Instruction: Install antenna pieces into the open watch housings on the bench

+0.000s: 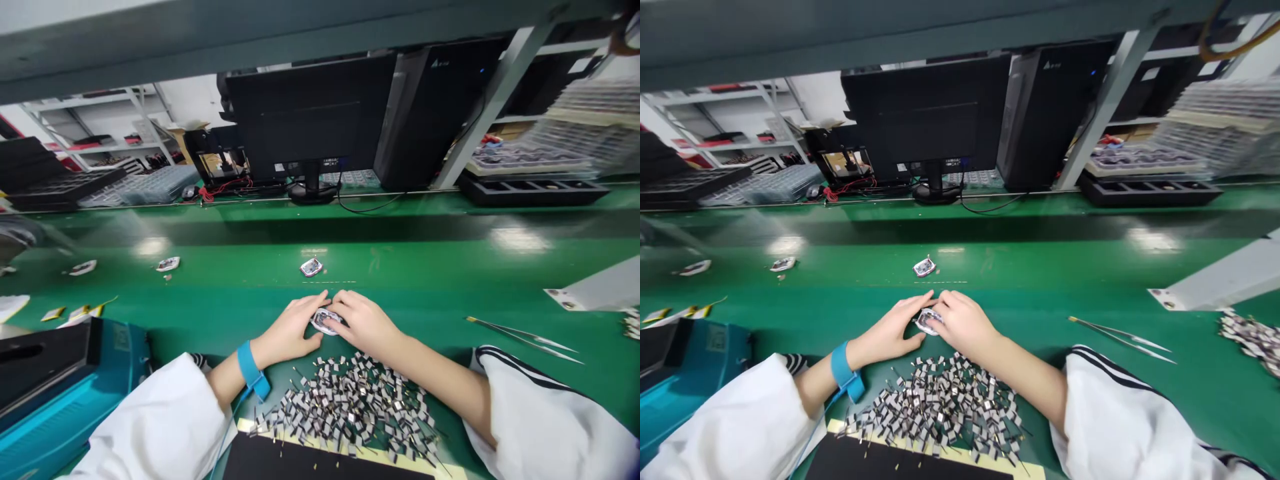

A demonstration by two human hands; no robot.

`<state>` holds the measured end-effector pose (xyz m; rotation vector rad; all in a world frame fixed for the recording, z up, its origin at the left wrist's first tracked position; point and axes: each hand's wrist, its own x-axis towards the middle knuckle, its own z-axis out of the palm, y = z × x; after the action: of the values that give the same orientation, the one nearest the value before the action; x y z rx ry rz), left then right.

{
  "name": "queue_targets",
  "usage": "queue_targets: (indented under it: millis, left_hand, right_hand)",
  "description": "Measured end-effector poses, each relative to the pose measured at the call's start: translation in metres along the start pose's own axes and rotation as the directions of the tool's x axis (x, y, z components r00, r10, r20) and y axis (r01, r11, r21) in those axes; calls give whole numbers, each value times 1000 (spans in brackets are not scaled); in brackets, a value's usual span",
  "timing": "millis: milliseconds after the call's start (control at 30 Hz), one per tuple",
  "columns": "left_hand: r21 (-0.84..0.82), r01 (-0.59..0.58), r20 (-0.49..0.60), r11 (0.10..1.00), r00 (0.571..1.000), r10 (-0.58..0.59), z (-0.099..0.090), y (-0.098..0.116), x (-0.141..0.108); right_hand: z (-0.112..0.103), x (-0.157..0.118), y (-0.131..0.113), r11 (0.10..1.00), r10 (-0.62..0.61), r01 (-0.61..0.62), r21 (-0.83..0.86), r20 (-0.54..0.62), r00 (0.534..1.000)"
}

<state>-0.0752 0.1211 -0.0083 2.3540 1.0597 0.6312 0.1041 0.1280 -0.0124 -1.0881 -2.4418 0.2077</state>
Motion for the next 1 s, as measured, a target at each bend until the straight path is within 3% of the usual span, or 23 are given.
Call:
queue_targets:
  millis: [233, 533, 1000]
  left_hand:
    - [-84, 26, 33, 996, 999, -23, 4, -1, -2]
    - [-257, 60, -23, 964, 997, -68, 3, 3, -2]
    - [-410, 74, 2, 909, 997, -80, 5, 2, -2]
  right_hand:
    - [2, -6, -13, 974, -84, 86, -208, 21, 996]
    - [-5, 0, -10, 986, -59, 51, -160, -42, 997]
    - [0, 2, -6, 952, -236, 199, -232, -145, 961]
